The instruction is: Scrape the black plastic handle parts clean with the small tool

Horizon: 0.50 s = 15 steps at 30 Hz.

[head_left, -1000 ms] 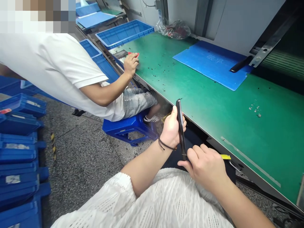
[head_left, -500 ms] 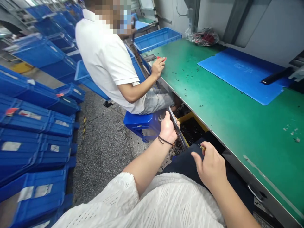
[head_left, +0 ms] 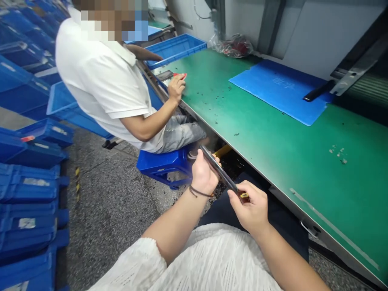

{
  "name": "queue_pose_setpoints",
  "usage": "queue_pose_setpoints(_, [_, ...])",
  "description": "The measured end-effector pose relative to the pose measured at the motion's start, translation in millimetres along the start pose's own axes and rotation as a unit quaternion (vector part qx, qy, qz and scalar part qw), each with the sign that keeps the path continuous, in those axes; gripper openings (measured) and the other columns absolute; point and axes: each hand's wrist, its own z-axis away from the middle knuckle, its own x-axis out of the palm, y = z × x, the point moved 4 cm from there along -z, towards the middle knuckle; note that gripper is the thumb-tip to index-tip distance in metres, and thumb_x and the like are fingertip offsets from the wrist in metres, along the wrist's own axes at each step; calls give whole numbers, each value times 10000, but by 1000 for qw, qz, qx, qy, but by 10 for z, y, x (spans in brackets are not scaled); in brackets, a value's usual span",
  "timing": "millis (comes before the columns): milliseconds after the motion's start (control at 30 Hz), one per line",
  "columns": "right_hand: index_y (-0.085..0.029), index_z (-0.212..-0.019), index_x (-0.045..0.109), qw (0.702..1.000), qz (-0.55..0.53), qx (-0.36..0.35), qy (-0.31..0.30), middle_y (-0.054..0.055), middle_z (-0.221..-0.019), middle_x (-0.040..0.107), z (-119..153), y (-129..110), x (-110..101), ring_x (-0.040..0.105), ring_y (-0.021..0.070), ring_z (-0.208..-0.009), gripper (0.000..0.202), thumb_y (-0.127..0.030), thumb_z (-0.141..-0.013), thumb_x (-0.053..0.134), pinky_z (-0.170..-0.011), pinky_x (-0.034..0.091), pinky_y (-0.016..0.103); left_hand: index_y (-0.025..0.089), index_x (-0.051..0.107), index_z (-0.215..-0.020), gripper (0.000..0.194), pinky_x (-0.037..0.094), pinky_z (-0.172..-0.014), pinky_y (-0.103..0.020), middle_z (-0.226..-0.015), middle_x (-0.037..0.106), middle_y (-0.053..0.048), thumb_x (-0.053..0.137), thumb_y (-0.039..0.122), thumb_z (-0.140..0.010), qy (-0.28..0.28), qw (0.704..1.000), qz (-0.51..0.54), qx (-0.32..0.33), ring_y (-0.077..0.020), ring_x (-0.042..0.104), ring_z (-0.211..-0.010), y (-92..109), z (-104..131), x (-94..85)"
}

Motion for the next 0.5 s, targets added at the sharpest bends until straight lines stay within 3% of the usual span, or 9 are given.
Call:
queue_pose_setpoints(67, [-196, -866, 653, 999, 11, -10, 40, -31, -699, 535, 13, -50, -128, 481, 93, -589, 100, -216, -957, 688, -532, 375, 236, 185, 591, -933, 251, 530, -712, -257, -899, 670, -55, 638, 424, -991, -2, 984, -107, 142, -155, 667, -773, 59, 86, -29])
queue_pose_setpoints(100, [-196, -865, 651, 998, 16, -17, 49, -32, -694, 533, 15, -86, -191, 475, 91, -582, 98, -206, -954, 691, -528, 370, 237, 194, 622, -1022, 234, 547, -839, -298, -1055, 696, -89, 697, 401, -943, -3, 951, -175, 254, -194, 693, -952, 135, 174, -32])
queue_pose_setpoints(133, [-197, -870, 650, 998, 23, -27, 51, -32, -691, 536, 16, -131, -246, 472, 91, -578, 94, -196, -954, 691, -528, 368, 239, 209, 638, -1098, 284, 531, -951, -345, -1178, 690, -108, 728, 401, -910, -19, 896, -243, 371, -230, 673, -1102, 212, 296, -11])
queue_pose_setpoints(200, [-197, -888, 647, 997, 37, -53, 36, -26, -697, 551, 20, -245, -324, 480, 95, -586, 84, -183, -962, 683, -542, 377, 245, 234, 666, -1146, 312, 451, -1093, -445, -1239, 684, -117, 693, 445, -917, -125, 744, -373, 540, -284, 627, -1215, 265, 573, 98])
queue_pose_setpoints(267, [-200, -903, 632, 996, 51, -76, 11, -24, -700, 547, 36, -357, -373, 477, 102, -595, 85, -186, -978, 669, -554, 381, 252, 237, 698, -971, 259, 427, -1063, -495, -998, 716, -104, 568, 461, -976, -292, 605, -471, 571, -286, 663, -1004, 177, 778, 209])
queue_pose_setpoints(300, [-202, -928, 628, 995, 59, -79, -3, -24, -708, 544, 47, -396, -394, 476, 108, -602, 73, -212, -986, 672, -558, 387, 256, 237, 673, -838, 313, 444, -976, -479, -822, 681, -83, 510, 453, -996, -355, 560, -499, 558, -259, 635, -824, 126, 837, 241])
queue_pose_setpoints(367, [-201, -1042, 623, 994, 85, -62, -30, -1, -781, 574, 71, -427, -448, 510, 129, -649, 102, -287, -1006, 664, -584, 423, 268, 240, 562, -660, 430, 405, -763, -423, -599, 540, -46, 431, 450, -1011, -401, 523, -526, 537, -210, 466, -587, 79, 868, 280])
queue_pose_setpoints(433, [-195, -1153, 604, 990, 118, -50, -67, 43, -904, 618, 90, -424, -520, 570, 159, -754, 141, -286, -1050, 576, -661, 476, 291, 244, 486, -607, 470, 297, -653, -400, -543, 463, -36, 389, 467, -1010, -390, 531, -529, 535, -199, 356, -533, 88, 836, 305])
queue_pose_setpoints(500, [-191, -1153, 603, 980, 156, -69, -99, 53, -926, 620, 98, -432, -604, 570, 168, -801, 159, -190, -1068, 468, -708, 470, 301, 245, 458, -602, 479, 248, -637, -398, -540, 447, -36, 365, 473, -1013, -387, 536, -524, 537, -200, 341, -531, 100, 814, 326])
